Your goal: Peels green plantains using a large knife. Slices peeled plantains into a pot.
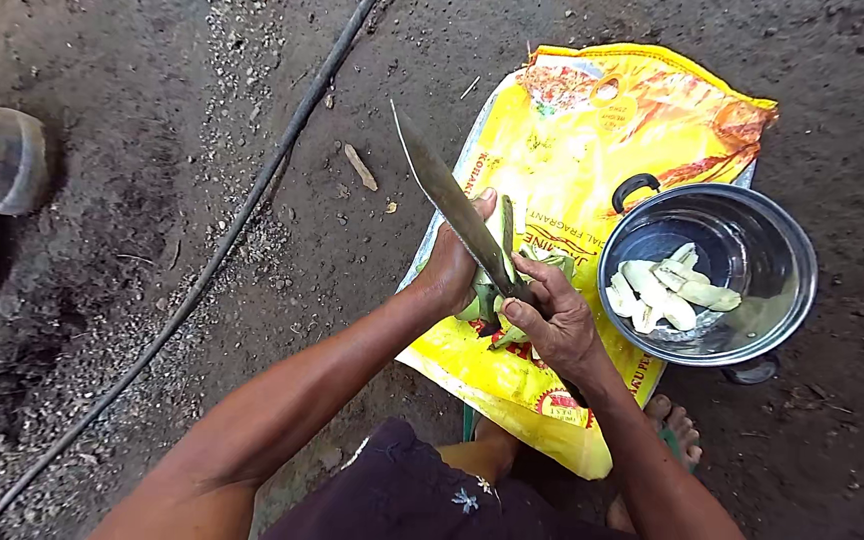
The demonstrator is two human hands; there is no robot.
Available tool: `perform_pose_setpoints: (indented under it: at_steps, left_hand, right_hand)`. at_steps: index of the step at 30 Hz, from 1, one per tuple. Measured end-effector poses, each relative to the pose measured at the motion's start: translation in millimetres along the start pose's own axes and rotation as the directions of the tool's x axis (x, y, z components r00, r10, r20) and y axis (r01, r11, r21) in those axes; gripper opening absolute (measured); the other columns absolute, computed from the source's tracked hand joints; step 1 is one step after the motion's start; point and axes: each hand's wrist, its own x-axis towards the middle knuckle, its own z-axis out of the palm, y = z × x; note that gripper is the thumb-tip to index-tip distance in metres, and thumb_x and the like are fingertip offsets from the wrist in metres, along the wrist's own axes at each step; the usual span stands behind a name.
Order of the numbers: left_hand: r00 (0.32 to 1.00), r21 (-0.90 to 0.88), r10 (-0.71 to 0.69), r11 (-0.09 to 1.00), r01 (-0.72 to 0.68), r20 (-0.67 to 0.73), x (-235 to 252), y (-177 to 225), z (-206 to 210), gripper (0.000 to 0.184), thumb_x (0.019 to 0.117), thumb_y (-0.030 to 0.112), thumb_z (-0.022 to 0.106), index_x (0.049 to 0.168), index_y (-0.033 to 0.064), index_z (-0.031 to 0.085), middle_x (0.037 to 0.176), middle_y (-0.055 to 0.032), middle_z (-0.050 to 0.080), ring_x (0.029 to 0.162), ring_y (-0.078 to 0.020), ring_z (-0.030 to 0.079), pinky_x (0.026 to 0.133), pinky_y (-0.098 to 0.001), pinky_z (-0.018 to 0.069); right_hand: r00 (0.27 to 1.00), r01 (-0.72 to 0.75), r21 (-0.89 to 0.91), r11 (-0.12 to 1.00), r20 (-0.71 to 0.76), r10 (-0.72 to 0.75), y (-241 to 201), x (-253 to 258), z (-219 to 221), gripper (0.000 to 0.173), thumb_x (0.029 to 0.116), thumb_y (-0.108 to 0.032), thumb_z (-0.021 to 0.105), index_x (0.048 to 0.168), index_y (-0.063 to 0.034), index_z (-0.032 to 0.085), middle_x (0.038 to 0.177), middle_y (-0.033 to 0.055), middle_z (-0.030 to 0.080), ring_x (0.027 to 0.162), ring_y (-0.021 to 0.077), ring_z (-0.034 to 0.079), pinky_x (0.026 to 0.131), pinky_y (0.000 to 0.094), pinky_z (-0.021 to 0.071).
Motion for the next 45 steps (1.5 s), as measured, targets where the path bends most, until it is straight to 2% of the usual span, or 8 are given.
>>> perform_pose_setpoints:
  at_steps: [11,14,19,25,28,34,39,45]
  left_hand:
    - [0.999,-0.045,-0.029,0.999,0.028,-0.023,1.6,5.0,7.9,0.049,0.1109,0.048,0.022,0.113,0.0134,0.056,0.082,-0.0011,0.061,0.069,-0.0087,0.063,0.062,-0.0236,0.0554]
    - [1.0,-0.006,0.019,1.0,-0.019,-0.006,2.1,2.3,5.6,0.042,0.1118,0.042,0.024,0.126,0.016,0.054,0.09,0.0002,0.062,0.076,-0.0071,0.063,0.067,-0.0228,0.0556]
    - [0.998,-0.017,-0.015,1.0,0.014,-0.062,-0.1,2.8,8.8,0.039,0.1112,0.044,0.028,0.122,0.0168,0.054,0.088,0.0002,0.061,0.076,-0.0077,0.063,0.067,-0.024,0.0556]
    - [0.998,0.08,0.058,0.995,-0.056,-0.025,-3.7,-9.2,8.3,0.035,0.1123,0.035,0.024,0.124,0.0161,0.051,0.092,0.001,0.062,0.083,-0.0065,0.064,0.073,-0.0257,0.0561]
    - [0.995,0.051,0.101,0.993,-0.102,0.024,-5.5,-11.3,4.5,0.045,0.1111,0.036,0.016,0.13,0.0161,0.051,0.098,0.0014,0.064,0.089,-0.0062,0.065,0.078,-0.0256,0.0563]
    - [0.935,0.079,0.192,0.971,-0.224,0.297,-12.6,-13.1,-5.7,0.098,0.0894,0.087,0.024,0.162,0.0208,0.015,0.143,-0.0029,0.052,0.123,-0.0118,0.058,0.098,-0.0359,0.0534]
    - [0.947,0.113,0.25,0.954,-0.276,0.203,-13.1,-16.5,-2.9,0.12,0.0676,0.092,0.059,0.154,0.015,0.027,0.121,0.002,0.062,0.098,-0.0046,0.065,0.081,-0.0251,0.0584]
    - [0.96,0.096,0.275,0.955,-0.279,0.06,-12.9,-18.8,1.8,0.093,0.0763,0.074,0.067,0.138,0.0083,0.042,0.099,0.0062,0.063,0.085,-0.0008,0.065,0.075,-0.0197,0.0579]
  right_hand:
    - [0.991,-0.127,-0.036,0.991,0.043,0.129,-3.3,-1.1,3.7,0.077,0.0971,-0.043,0.06,0.158,-0.0026,0.034,0.066,-0.0094,0.053,0.054,-0.0042,0.045,0.052,0.015,0.0423]
    - [0.991,-0.133,0.01,0.991,-0.006,0.134,-3.3,-0.9,10.4,0.072,0.0966,-0.038,0.062,0.154,-0.0018,0.039,0.067,-0.0098,0.057,0.054,-0.0055,0.047,0.052,0.0141,0.0429]
    - [0.992,-0.106,0.024,0.994,-0.066,0.107,-1.3,-1.4,20.7,0.069,0.0975,-0.036,0.061,0.15,0.0036,0.041,0.069,-0.0094,0.059,0.057,-0.0072,0.049,0.056,0.0123,0.044]
    - [0.98,-0.159,0.016,0.987,-0.117,0.16,-0.1,5.2,22.4,0.052,0.0965,-0.038,0.062,0.136,-0.0067,0.048,0.066,-0.0108,0.057,0.054,-0.0054,0.049,0.053,0.0143,0.044]
    - [0.986,-0.158,-0.014,0.987,-0.063,0.156,-3.4,9.6,14.2,0.077,0.097,-0.042,0.061,0.156,-0.0037,0.032,0.067,-0.0077,0.059,0.055,-0.003,0.049,0.053,0.0166,0.0446]
    - [0.976,-0.205,0.084,0.975,-0.062,0.211,-3.2,11.9,1.2,0.074,0.099,-0.043,0.057,0.16,-0.009,0.032,0.064,-0.0084,0.05,0.051,-0.0018,0.044,0.05,0.0166,0.0417]
    - [0.992,-0.118,0.161,0.98,-0.032,0.125,-3.5,8.9,6.5,0.075,0.0984,-0.041,0.061,0.159,-0.0087,0.031,0.063,-0.0094,0.053,0.051,-0.0037,0.043,0.049,0.0143,0.0393]
    - [0.991,-0.083,0.152,0.985,-0.087,0.097,-1.2,5.1,21.3,0.071,0.098,-0.035,0.062,0.156,-0.0038,0.034,0.062,-0.0109,0.054,0.051,-0.0057,0.044,0.05,0.0131,0.0411]
